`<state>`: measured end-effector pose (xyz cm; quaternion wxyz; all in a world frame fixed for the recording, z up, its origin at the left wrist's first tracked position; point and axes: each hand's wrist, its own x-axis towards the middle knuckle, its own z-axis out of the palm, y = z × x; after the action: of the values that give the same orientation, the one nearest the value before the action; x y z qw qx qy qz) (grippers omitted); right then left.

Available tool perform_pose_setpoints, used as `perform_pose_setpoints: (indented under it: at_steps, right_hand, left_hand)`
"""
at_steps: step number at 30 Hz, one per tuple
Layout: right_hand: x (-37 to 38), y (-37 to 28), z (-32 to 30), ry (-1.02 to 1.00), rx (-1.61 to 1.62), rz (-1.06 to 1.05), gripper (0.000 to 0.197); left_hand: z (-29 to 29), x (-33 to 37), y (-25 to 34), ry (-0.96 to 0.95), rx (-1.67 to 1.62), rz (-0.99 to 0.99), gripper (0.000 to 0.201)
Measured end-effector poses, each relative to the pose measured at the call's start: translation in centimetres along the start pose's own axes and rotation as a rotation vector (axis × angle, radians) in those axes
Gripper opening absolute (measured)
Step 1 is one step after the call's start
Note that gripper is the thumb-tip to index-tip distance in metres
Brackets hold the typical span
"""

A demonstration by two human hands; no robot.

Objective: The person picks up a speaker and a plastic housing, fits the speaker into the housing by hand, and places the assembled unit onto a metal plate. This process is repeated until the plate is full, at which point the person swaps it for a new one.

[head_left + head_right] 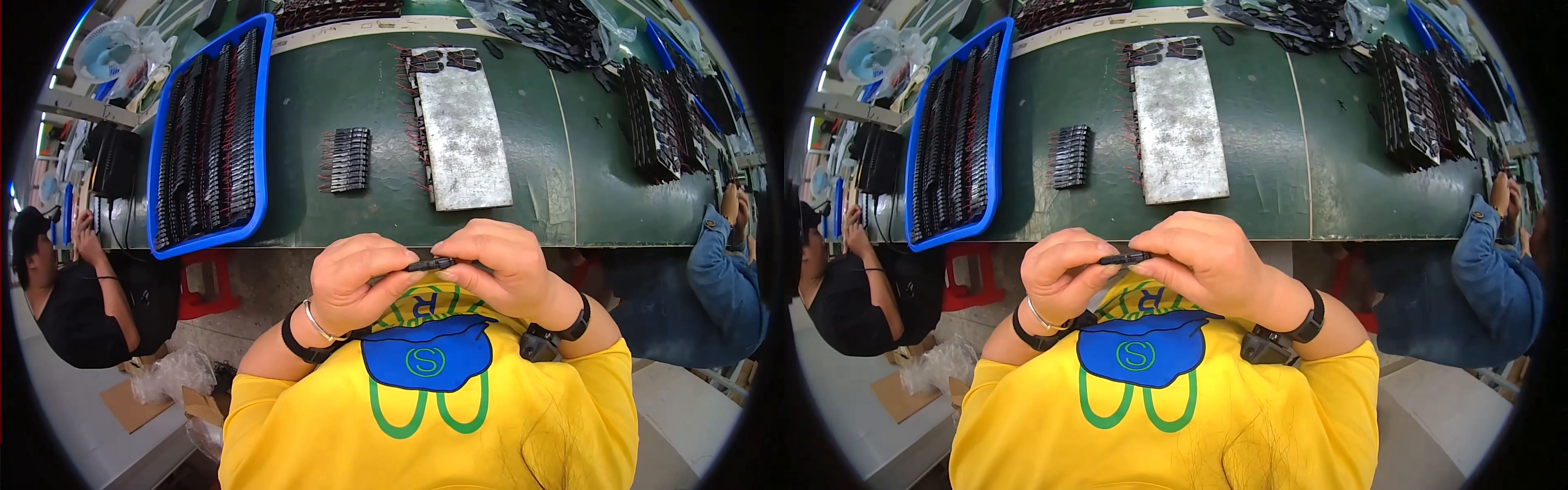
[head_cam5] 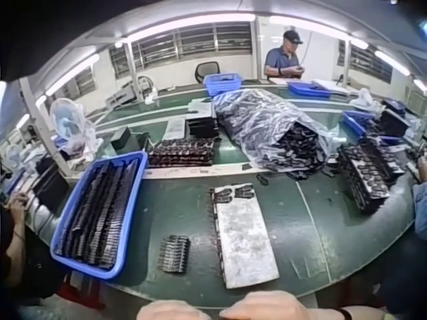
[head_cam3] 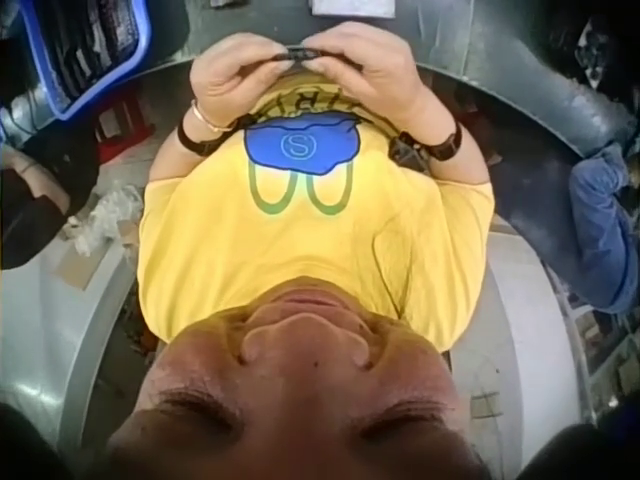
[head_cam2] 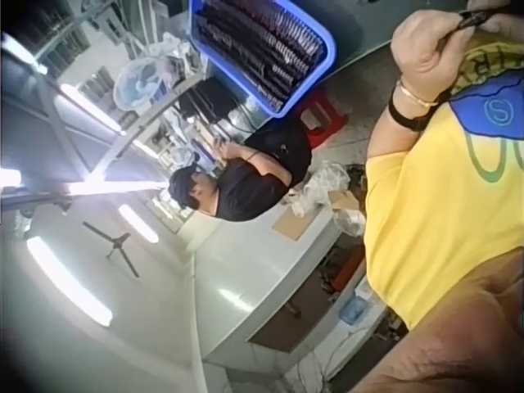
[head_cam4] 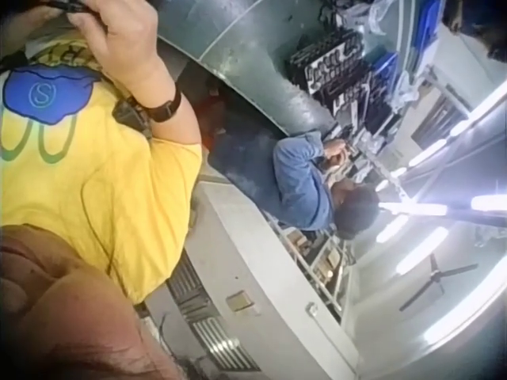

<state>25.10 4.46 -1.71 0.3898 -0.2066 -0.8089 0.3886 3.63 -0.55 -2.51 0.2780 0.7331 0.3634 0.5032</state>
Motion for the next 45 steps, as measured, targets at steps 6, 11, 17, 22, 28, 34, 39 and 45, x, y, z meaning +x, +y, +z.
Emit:
perform_pose_setpoints:
  at_steps: [6, 11, 17, 22, 28, 34, 39, 45]
  right_hand:
    - [0.0, 0.7, 0.3, 0.050, -0.039, -0.177, 0.017]
    - [-0.2, 0.6, 0.7, 0.077, -0.092, -0.188, 0.013]
    - [-0.3, 0.5, 0.6, 0.056, -0.084, -0.190, 0.015]
    - [-0.5, -0.2, 0.5, 0.053, -0.119, -0.195, 0.017]
    - [-0.9, -0.7, 0.4, 0.069, 0.018, -0.115, 0.019]
    - [-0.5, -0.9, 0.8, 0.040, 0.070, -0.031, 0.020]
    - [0.0, -0.7, 1.6, 0.080, -0.106, -0.122, 0.024]
    - [1.1, -2.0, 0.3, -0.019, -0.204, -0.137, 0.022]
  left_hand:
    - [0.3, 0.3, -0.1, -0.058, -0.022, -0.014, 0.016]
    - [0.6, 0.2, -0.5, -0.096, -0.144, -0.161, 0.015]
    - [0.1, 1.0, 0.9, -0.097, -0.083, -0.129, 0.021]
    - [-1.1, 2.0, 1.7, -0.221, 0.123, 0.027, 0.025]
    - [-0.8, 0.7, 2.1, -0.263, -0.015, -0.189, 0.022]
    - [0.4, -0.5, 2.4, -0.004, -0.552, -0.707, 0.019]
    - [-1.1, 0.4, 2.8, -0.193, 0.122, -0.184, 0.018]
    - [-3.5, 0.0, 1.6, -0.060, 0.377, -0.054, 0.020]
